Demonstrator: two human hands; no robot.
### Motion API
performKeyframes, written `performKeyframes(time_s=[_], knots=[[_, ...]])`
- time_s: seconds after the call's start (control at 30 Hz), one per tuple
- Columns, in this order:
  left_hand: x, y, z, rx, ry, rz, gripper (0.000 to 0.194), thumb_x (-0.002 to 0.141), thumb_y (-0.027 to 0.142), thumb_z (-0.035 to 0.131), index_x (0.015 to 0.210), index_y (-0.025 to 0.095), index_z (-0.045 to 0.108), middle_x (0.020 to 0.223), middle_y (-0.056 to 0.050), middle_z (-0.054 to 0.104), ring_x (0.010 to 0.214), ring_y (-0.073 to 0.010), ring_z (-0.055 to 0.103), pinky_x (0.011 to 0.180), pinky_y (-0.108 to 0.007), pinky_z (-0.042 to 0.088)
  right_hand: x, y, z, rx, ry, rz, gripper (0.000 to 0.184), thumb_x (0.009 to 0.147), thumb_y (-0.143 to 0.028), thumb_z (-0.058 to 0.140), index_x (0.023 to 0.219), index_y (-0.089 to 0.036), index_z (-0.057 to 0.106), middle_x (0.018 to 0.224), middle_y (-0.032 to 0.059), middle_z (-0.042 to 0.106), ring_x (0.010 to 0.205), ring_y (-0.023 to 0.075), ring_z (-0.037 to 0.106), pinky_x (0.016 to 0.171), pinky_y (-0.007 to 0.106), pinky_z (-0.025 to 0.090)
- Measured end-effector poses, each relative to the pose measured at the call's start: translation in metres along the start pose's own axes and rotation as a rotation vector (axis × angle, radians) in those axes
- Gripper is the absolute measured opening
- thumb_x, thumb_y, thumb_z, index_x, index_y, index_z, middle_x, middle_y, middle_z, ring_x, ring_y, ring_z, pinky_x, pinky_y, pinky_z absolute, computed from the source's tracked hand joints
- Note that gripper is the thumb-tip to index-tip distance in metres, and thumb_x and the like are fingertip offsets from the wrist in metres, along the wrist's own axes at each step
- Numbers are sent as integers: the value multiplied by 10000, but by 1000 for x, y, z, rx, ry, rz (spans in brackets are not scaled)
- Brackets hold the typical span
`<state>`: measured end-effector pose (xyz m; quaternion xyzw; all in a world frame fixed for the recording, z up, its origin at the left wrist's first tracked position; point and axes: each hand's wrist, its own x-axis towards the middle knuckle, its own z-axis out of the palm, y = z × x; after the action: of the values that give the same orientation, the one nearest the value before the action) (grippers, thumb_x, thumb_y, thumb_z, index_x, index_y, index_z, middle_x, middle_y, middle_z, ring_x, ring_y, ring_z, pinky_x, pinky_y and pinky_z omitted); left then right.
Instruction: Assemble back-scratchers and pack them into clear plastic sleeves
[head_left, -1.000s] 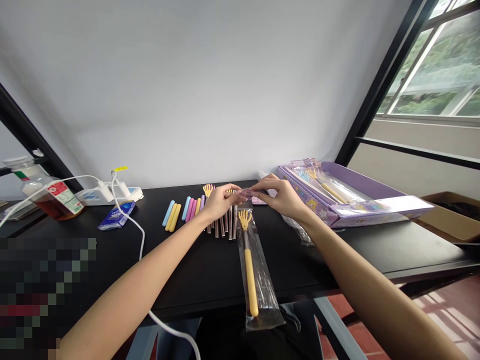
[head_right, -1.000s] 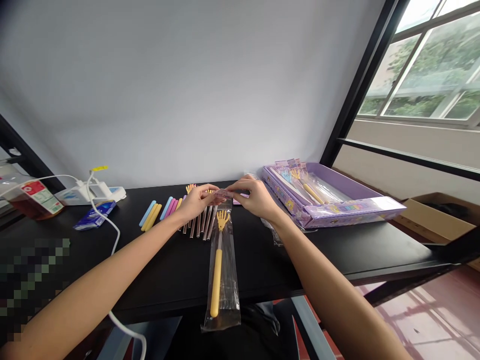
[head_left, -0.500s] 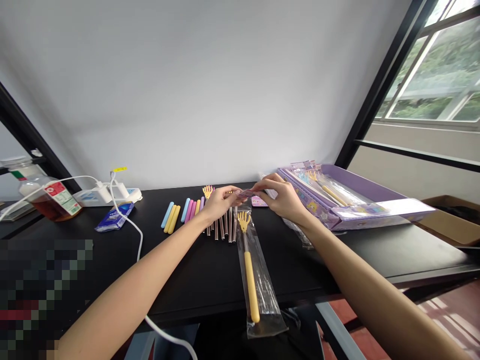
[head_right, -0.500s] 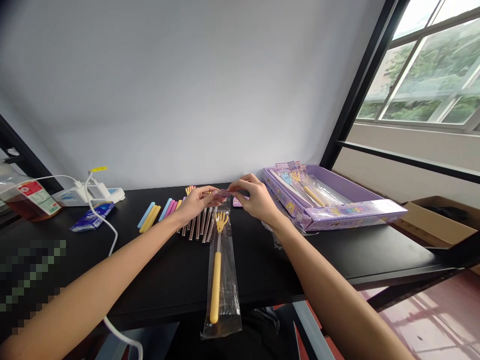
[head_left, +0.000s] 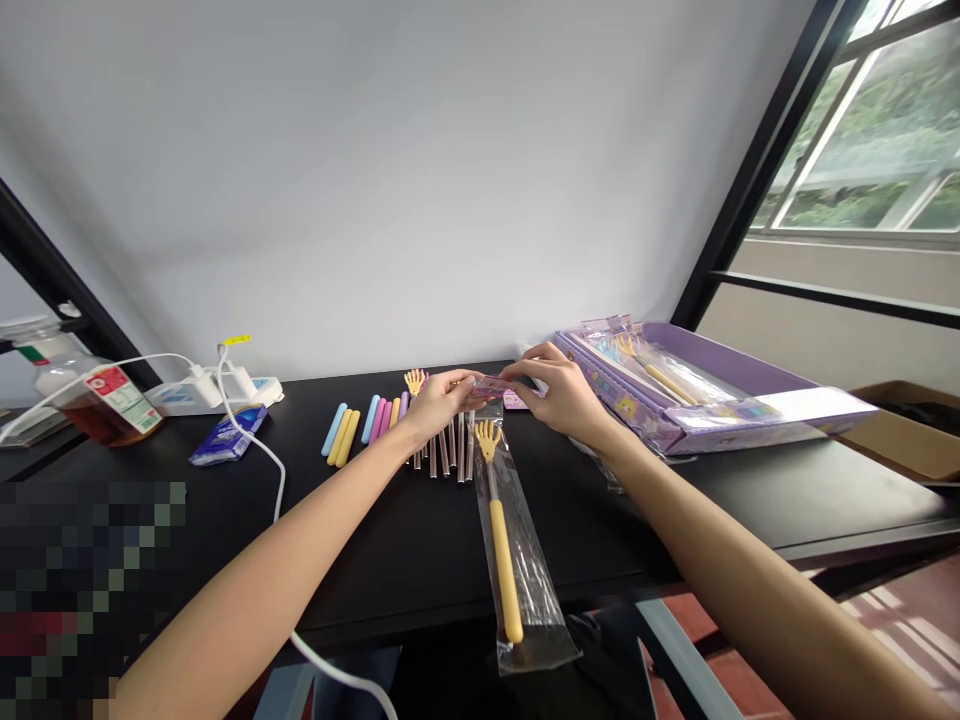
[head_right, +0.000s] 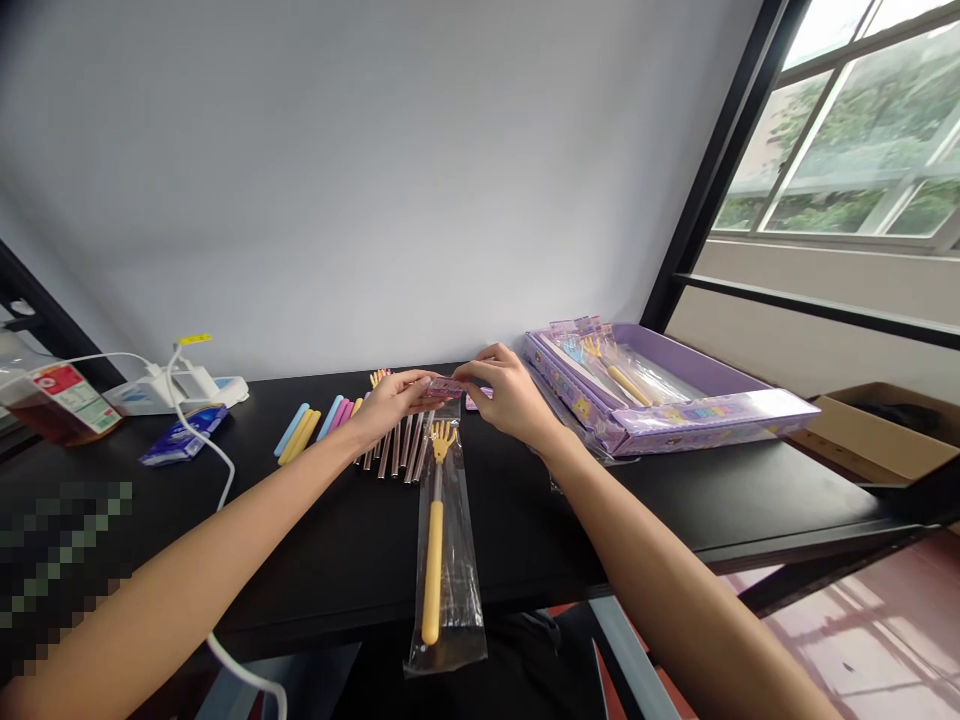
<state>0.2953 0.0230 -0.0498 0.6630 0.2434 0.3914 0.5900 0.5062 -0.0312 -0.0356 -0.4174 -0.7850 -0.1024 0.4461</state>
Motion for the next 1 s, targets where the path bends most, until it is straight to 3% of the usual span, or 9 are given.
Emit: performKeyframes(time_s=[0.17,0.43,0.7,1.0], knots=[[-1,1,3,17,11,12,383,873,484,726,1059,149,730,1100,-97,755,1056,-245,711,1057,-451,531,0,-2,1,20,-34,-44,201,876,-99,636,958,-228,768,866,71,733,943,260,618,808,390,534],[0,0,3,24,75,-13,307,863,436,743,966,155,675,943,-62,739,890,-206,727,982,-442,568,-1,-1,6,36,-54,-73,278,850,-57,597,984,-227,772,875,61,765,958,279,575,837,425,519],[0,0,5,40,125,-44,188,909,340,675,976,165,684,947,-59,730,931,-209,721,909,-393,590,-2,-5,9,32,-98,-111,265,863,-97,608,1005,-228,789,1067,94,707,1037,284,551,950,478,495],[-3,5,4,4,131,-79,224,923,368,669,1031,172,659,962,-78,763,912,-209,739,916,-381,567,-5,-4,8,13,-133,-94,243,873,-138,610,975,-252,799,1206,111,628,1175,312,521,1022,518,464]])
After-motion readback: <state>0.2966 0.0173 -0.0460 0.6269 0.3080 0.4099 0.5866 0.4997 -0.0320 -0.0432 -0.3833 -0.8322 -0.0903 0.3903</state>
